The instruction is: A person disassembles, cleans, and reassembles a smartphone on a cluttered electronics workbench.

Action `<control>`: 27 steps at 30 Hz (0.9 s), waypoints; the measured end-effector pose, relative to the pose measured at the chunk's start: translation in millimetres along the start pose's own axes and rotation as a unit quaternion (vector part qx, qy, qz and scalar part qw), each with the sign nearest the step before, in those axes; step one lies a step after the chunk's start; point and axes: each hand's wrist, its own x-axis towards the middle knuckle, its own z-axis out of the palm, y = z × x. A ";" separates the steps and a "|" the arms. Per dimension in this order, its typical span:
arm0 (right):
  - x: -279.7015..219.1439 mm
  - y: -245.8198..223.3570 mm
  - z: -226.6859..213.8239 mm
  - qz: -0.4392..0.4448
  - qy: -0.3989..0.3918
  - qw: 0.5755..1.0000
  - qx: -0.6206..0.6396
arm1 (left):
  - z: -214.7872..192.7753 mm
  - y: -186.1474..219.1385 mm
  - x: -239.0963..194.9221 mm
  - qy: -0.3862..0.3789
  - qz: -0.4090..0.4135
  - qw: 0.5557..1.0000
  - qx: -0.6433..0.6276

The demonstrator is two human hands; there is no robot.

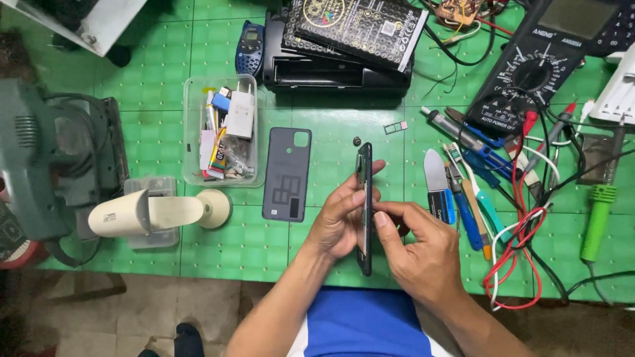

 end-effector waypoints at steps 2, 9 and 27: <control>1.2 -2.4 0.2 0.003 -0.005 1.000 0.008 | -1.5 0.6 -1.4 0.005 -0.009 1.000 0.001; 2.7 -2.3 2.6 0.026 -0.023 0.999 0.018 | -3.0 0.7 -1.0 0.020 -0.025 0.999 0.005; -4.8 -9.0 5.5 0.003 0.012 0.998 -0.057 | -2.9 -3.2 -4.4 0.028 0.081 0.988 0.126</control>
